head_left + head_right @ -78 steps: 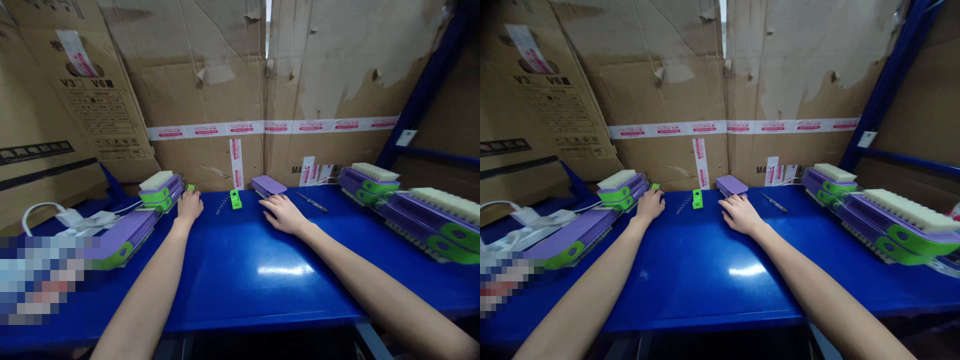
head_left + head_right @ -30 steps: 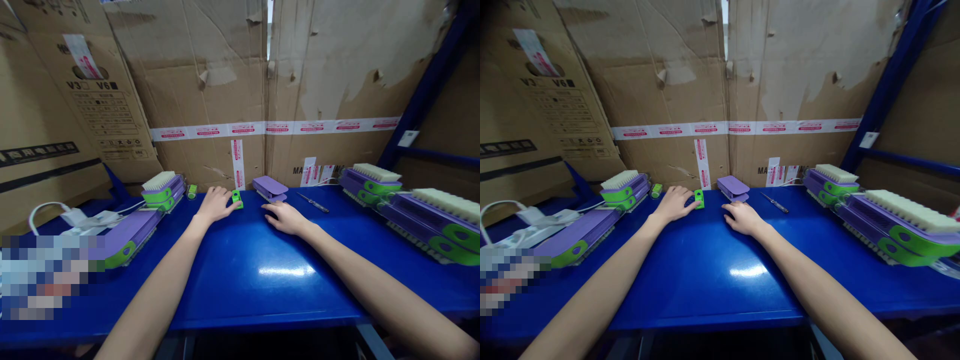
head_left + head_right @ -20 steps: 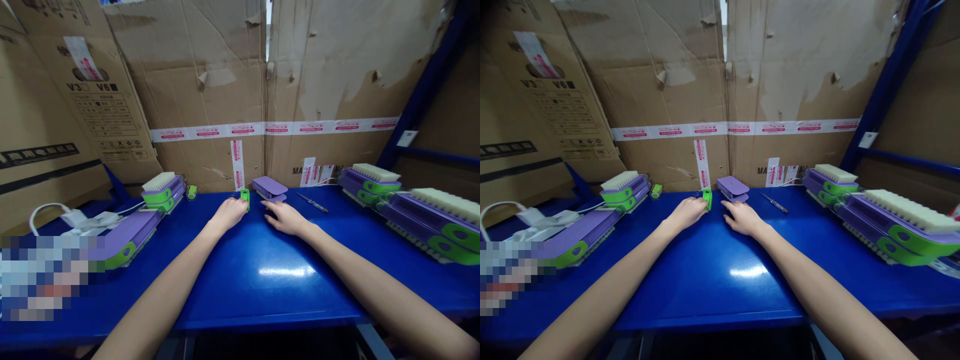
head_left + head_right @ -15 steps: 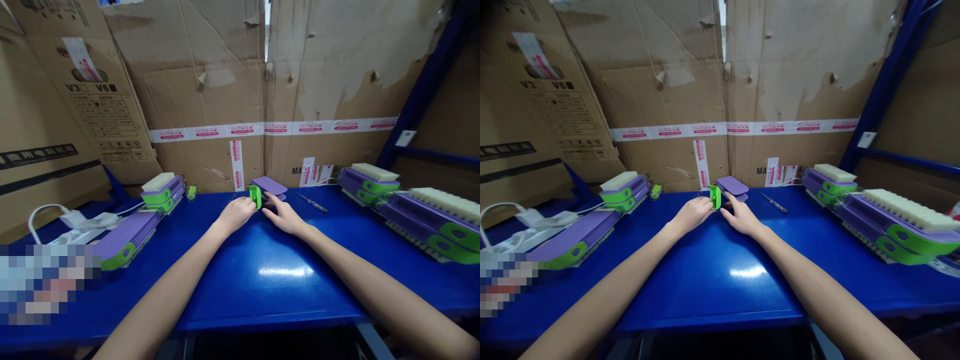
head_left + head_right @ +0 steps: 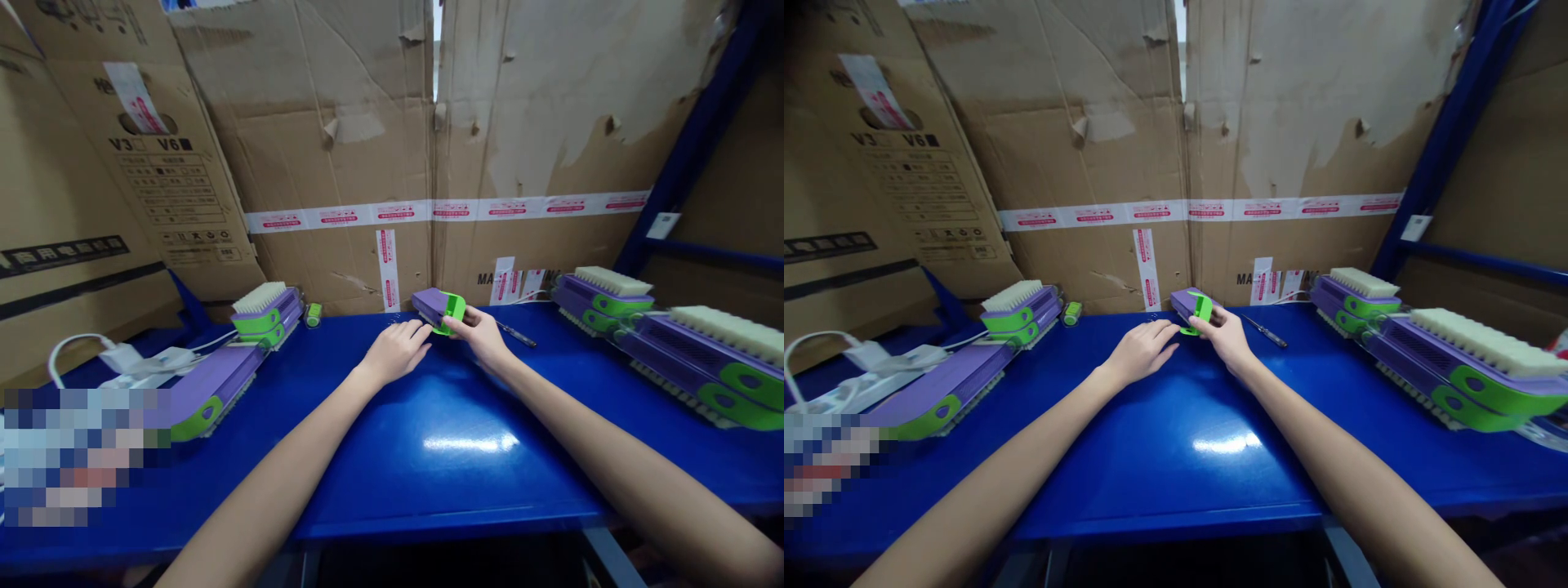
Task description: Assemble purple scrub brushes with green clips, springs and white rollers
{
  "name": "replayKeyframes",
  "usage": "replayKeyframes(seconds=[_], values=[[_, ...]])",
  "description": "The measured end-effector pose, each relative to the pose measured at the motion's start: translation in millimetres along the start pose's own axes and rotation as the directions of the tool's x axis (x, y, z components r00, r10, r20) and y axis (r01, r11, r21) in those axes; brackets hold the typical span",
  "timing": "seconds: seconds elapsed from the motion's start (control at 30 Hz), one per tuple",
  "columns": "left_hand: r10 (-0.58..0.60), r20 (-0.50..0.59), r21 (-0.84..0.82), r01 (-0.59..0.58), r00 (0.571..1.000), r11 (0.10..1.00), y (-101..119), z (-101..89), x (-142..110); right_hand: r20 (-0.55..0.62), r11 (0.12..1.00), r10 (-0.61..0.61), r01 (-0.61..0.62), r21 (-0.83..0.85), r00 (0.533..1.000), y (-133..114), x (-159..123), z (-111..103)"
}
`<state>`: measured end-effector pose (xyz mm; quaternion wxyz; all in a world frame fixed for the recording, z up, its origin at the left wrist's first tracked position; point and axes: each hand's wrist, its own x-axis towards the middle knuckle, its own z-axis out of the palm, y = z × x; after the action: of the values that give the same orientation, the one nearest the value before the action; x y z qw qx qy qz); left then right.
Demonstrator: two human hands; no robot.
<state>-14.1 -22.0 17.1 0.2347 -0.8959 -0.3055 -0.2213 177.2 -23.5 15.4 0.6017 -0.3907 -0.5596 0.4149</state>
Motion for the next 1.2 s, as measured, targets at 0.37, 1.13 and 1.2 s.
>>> replayKeyframes(seconds=[0.37, 1.13, 1.2], values=[[-0.203, 0.341, 0.058, 0.194, 0.918, 0.979, -12.3, 1.7, -3.7, -0.144, 0.996, -0.034, 0.022, -0.085, 0.989, 3.1, 5.0, -9.8], [-0.506, 0.396, 0.197, 0.467, 0.766, 0.862, -30.5, 5.1, -14.1, -0.076, 0.983, 0.051, -0.037, 0.181, 0.996, 4.9, 11.7, 0.5], [-0.507, 0.396, 0.192, 0.471, 0.766, 0.861, -30.5, 5.3, -14.0, -0.089, 0.983, 0.048, -0.031, 0.180, 0.995, 5.7, 13.3, 0.8]])
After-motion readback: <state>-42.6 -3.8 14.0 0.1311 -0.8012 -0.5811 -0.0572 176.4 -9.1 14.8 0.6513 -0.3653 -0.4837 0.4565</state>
